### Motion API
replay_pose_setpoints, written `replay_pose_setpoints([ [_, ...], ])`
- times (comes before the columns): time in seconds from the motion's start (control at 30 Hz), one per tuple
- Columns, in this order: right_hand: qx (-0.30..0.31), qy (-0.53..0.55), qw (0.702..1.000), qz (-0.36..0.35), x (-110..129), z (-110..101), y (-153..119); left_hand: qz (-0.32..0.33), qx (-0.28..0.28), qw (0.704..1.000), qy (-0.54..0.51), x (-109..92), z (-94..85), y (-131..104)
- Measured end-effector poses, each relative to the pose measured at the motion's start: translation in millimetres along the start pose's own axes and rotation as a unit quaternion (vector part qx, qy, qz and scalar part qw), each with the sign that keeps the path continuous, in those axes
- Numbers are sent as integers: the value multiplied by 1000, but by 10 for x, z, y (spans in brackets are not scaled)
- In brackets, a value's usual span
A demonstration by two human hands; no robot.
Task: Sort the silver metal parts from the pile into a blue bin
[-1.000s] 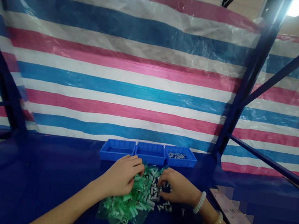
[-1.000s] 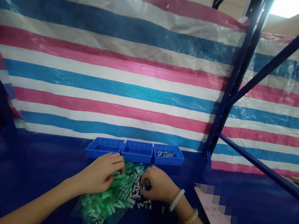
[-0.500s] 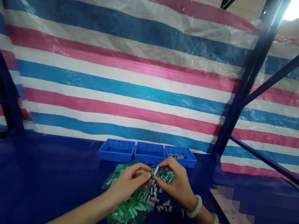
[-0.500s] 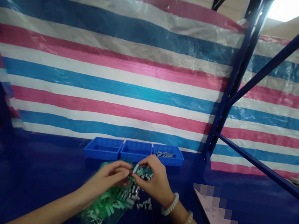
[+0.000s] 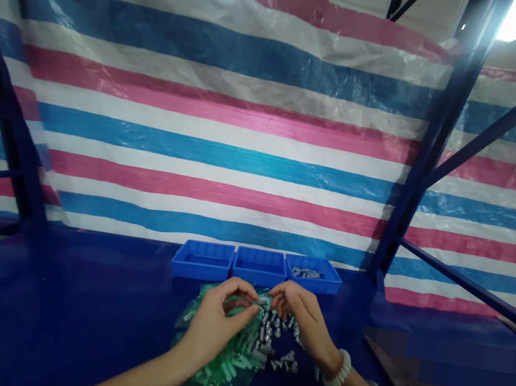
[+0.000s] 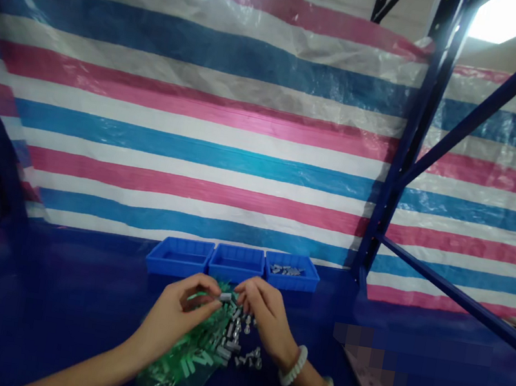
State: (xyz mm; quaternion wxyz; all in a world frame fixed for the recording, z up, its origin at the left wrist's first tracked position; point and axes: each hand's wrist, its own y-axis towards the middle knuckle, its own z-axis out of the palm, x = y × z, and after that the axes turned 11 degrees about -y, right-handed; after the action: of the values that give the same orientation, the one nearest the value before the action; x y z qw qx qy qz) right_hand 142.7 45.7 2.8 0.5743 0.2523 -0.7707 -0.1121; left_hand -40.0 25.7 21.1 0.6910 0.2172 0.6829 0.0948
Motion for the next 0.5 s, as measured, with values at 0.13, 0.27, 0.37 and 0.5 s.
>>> replay_pose_setpoints([
  [0.13,86,79,989,90,-14,107,13,200,41,970,135,-2,-11,-24],
  [0.27,79,72,991,79,0,158,4,292,64,938,178,17,-6,-64],
  [0.37,61,55,994,73,31,137,-11,319,83,922,205,59,-8,-77],
  [0.5,16,-64,998,-22,116,22,-19,283,90,925,237,130,-14,-61],
])
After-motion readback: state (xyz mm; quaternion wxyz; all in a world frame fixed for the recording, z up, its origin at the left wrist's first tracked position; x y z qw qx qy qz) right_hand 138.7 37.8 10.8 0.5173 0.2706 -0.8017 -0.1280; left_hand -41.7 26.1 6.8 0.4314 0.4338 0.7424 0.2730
